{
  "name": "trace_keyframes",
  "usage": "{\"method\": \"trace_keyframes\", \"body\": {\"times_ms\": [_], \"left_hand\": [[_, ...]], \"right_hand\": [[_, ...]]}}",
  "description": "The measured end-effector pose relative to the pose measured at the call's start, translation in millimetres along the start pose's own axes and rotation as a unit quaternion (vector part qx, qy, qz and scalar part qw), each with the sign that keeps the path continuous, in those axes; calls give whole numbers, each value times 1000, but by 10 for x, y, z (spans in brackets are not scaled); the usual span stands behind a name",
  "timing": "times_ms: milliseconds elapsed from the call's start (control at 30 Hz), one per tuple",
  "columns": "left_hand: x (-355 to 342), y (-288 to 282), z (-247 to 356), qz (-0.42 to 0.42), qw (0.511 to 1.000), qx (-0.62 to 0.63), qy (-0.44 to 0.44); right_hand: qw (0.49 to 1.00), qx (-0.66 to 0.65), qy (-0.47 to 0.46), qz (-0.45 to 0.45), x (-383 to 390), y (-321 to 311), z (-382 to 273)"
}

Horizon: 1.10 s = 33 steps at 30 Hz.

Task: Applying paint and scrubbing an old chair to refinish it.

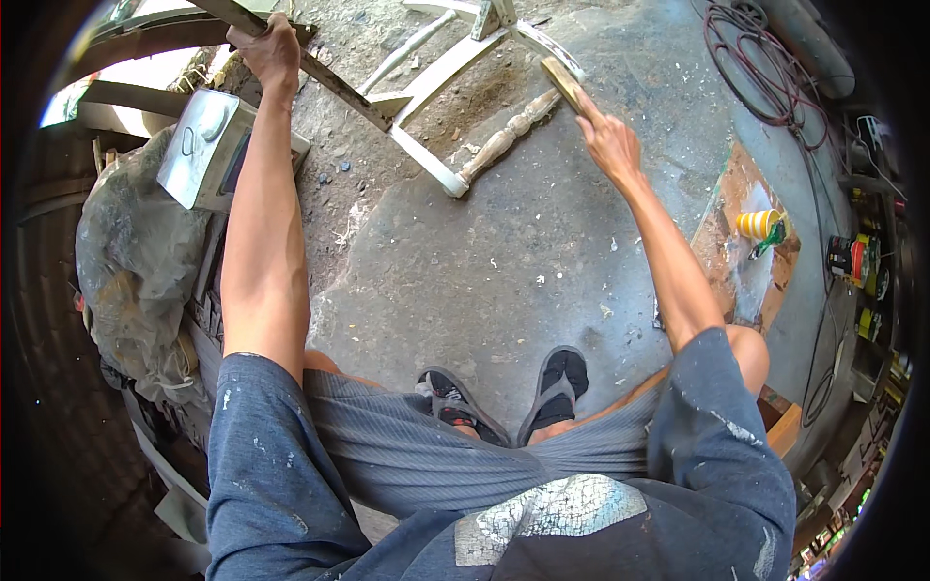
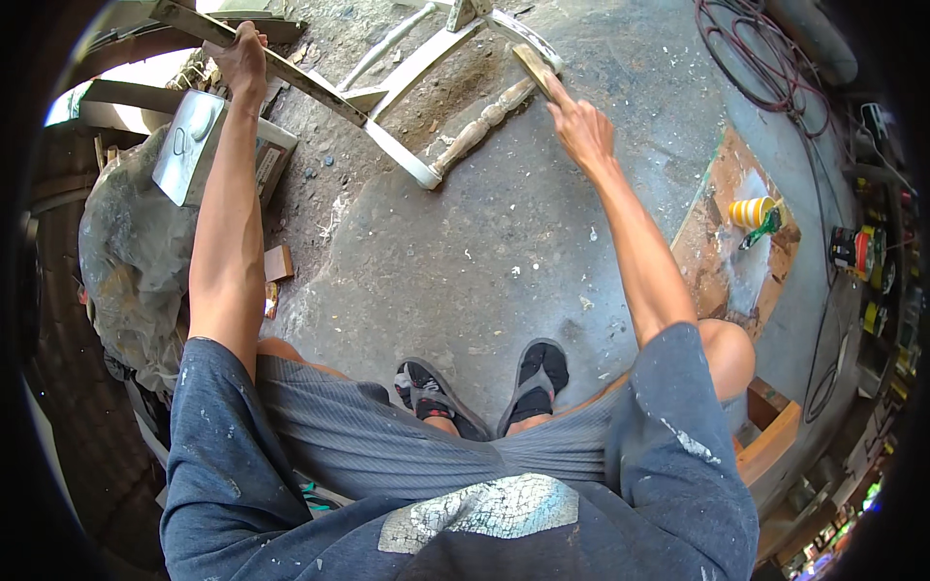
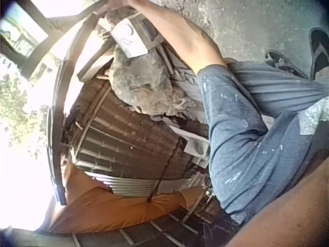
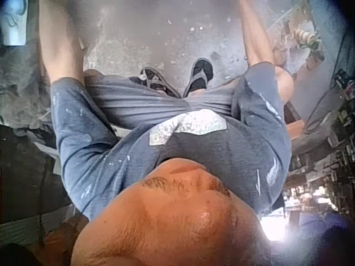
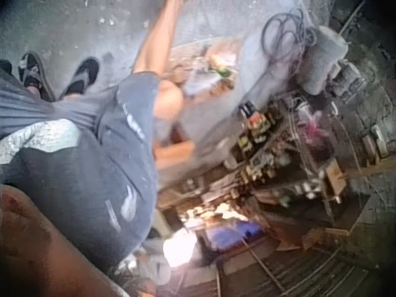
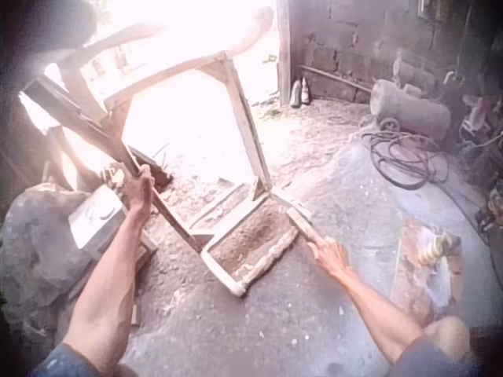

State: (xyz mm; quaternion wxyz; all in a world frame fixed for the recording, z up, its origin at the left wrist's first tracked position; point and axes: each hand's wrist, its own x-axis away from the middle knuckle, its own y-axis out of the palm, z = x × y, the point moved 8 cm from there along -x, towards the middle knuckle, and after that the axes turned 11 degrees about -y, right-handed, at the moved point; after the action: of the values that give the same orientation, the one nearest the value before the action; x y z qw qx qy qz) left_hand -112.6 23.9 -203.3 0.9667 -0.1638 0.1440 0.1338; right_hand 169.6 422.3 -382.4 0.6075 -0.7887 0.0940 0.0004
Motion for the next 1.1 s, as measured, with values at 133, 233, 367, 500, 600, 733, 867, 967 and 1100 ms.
{"method": "trace_keyframes", "body": {"times_ms": [133, 233, 367, 500, 600, 733, 867, 967, 1100], "left_hand": [[-72, -13, 192, -63, 997, 25, -22], [46, 27, 281, -12, 996, 83, -20], [85, 192, 85, -53, 997, 12, -58], [40, -93, 184, -2, 999, 33, -13], [51, 3, 230, -29, 996, 85, -9], [-22, -66, -27, 2, 998, 36, -54], [158, 43, 171, 14, 997, 63, -43], [192, 91, 229, 14, 996, 62, -65], [125, 49, 163, -3, 995, 82, -55]], "right_hand": [[998, 59, -14, 1, 37, -141, 40], [997, 62, -19, -33, -354, 62, 236], [986, 47, -41, -156, -768, 200, -91], [982, 26, -164, -91, -383, -41, -623], [984, 57, -118, -118, -55, -338, -155], [979, 119, -151, -63, -9, -287, 372], [985, 101, -122, -70, -95, -181, 379], [997, 69, -22, -29, -58, -50, 381], [961, -266, -38, -59, 389, 343, -634]]}}
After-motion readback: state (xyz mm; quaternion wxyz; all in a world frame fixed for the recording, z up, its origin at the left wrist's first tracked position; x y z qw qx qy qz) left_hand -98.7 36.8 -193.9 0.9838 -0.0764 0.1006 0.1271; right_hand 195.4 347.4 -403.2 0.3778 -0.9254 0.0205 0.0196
